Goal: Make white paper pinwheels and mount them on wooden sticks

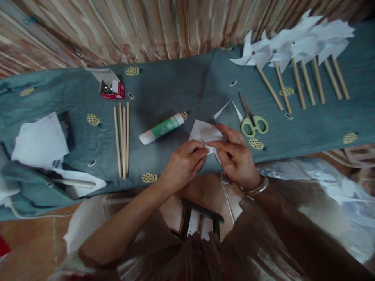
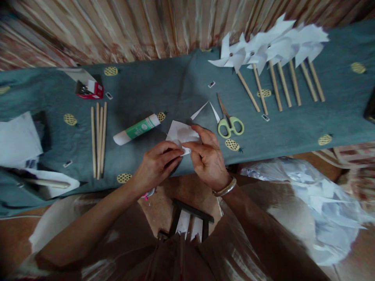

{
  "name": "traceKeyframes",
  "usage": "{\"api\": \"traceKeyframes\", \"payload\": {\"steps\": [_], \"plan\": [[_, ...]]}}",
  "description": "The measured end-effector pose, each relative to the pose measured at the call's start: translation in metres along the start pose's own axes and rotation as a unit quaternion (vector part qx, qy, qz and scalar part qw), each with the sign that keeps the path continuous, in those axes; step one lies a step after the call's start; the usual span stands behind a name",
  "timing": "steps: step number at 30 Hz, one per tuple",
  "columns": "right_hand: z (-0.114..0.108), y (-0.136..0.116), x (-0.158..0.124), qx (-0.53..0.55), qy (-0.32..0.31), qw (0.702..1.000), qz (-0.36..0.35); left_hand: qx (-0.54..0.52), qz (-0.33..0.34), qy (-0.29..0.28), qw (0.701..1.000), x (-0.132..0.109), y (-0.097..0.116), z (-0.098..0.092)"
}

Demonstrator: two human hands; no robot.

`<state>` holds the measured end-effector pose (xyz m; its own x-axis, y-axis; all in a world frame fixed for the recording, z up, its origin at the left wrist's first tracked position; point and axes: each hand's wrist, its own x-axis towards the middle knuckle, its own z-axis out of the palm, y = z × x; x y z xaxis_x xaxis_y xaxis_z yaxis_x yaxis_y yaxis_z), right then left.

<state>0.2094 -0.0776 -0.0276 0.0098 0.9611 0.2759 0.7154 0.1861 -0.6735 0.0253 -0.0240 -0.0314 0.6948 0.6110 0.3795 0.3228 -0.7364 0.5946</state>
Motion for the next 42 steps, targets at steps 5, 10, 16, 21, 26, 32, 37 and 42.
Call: {"api": "traceKeyframes", "payload": {"steps": [5, 10, 16, 21, 26, 32, 37, 42], "plan": [[-0.009, 0.007, 0.011, 0.018, 0.036, 0.998, 0.048, 0.015, 0.005, -0.007, 1.0, 0.001, 0.0, 0.0], [-0.012, 0.009, 0.022, -0.039, 0.02, 0.999, 0.03, 0.027, 0.014, -0.008, 1.0, 0.001, 0.0, -0.001], [-0.02, 0.009, 0.025, -0.012, 0.027, 0.998, 0.059, 0.076, 0.026, -0.014, 0.997, 0.004, -0.007, -0.015], [-0.022, 0.007, 0.017, 0.023, 0.002, 0.991, 0.135, 0.117, 0.04, -0.003, 0.992, 0.007, -0.014, -0.025], [-0.022, 0.006, 0.014, 0.035, 0.001, 0.99, 0.136, 0.13, 0.05, -0.016, 0.99, 0.005, -0.005, -0.021], [-0.023, 0.005, 0.013, 0.032, -0.007, 0.992, 0.118, 0.165, 0.08, -0.047, 0.982, 0.004, 0.003, -0.013], [-0.024, 0.004, 0.013, 0.027, -0.013, 0.995, 0.099, 0.188, 0.089, -0.051, 0.977, 0.005, 0.005, -0.011], [-0.025, 0.002, 0.012, 0.019, -0.015, 0.996, 0.087, 0.183, 0.088, -0.053, 0.978, 0.005, 0.006, -0.012]]}}
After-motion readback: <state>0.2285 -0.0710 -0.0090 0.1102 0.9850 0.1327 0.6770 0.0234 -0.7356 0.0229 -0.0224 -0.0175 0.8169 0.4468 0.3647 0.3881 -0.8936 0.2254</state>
